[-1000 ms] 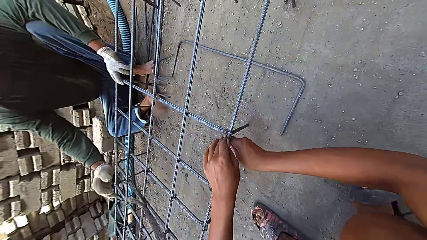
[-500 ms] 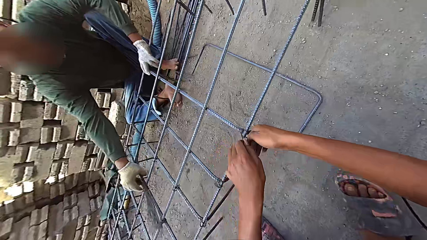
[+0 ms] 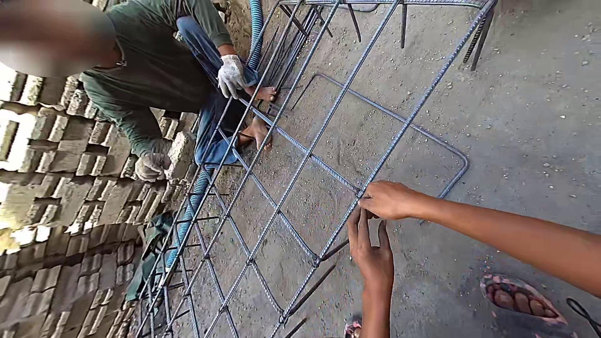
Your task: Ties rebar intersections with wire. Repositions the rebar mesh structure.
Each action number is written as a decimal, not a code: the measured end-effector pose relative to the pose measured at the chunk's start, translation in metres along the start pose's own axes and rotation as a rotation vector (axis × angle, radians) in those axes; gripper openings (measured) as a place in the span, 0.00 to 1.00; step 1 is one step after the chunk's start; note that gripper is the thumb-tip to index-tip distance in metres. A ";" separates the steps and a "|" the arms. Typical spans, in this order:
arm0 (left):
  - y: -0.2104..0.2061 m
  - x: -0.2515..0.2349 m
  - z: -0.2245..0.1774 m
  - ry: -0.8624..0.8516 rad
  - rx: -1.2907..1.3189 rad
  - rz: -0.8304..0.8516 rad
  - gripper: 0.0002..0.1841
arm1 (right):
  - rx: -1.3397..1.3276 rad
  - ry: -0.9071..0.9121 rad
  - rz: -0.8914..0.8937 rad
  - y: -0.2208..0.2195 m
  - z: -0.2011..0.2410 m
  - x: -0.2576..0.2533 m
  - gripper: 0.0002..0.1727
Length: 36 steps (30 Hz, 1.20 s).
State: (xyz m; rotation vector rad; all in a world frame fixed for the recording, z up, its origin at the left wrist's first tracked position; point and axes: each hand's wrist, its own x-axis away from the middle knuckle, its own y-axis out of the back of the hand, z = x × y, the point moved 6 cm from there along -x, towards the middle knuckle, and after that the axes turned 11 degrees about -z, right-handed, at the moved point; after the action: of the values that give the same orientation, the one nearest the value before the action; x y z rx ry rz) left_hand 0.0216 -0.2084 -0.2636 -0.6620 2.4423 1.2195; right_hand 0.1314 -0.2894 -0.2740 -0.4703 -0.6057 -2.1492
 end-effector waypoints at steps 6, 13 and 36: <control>-0.001 -0.025 0.004 -0.308 -0.139 -0.012 0.04 | -0.240 -0.028 0.056 -0.003 -0.013 -0.006 0.25; -0.003 -0.037 0.002 -0.488 -0.235 0.061 0.05 | -0.430 -0.078 0.083 -0.002 -0.026 -0.006 0.22; -0.022 -0.096 -0.011 -0.360 -0.041 0.520 0.04 | -0.585 0.183 -0.798 -0.070 -0.030 0.015 0.16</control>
State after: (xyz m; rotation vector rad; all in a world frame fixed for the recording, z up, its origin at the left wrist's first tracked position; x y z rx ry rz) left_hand 0.1131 -0.2049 -0.2253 0.1983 2.3440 1.4229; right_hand 0.0627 -0.2782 -0.3080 -0.3557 -0.0196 -3.1088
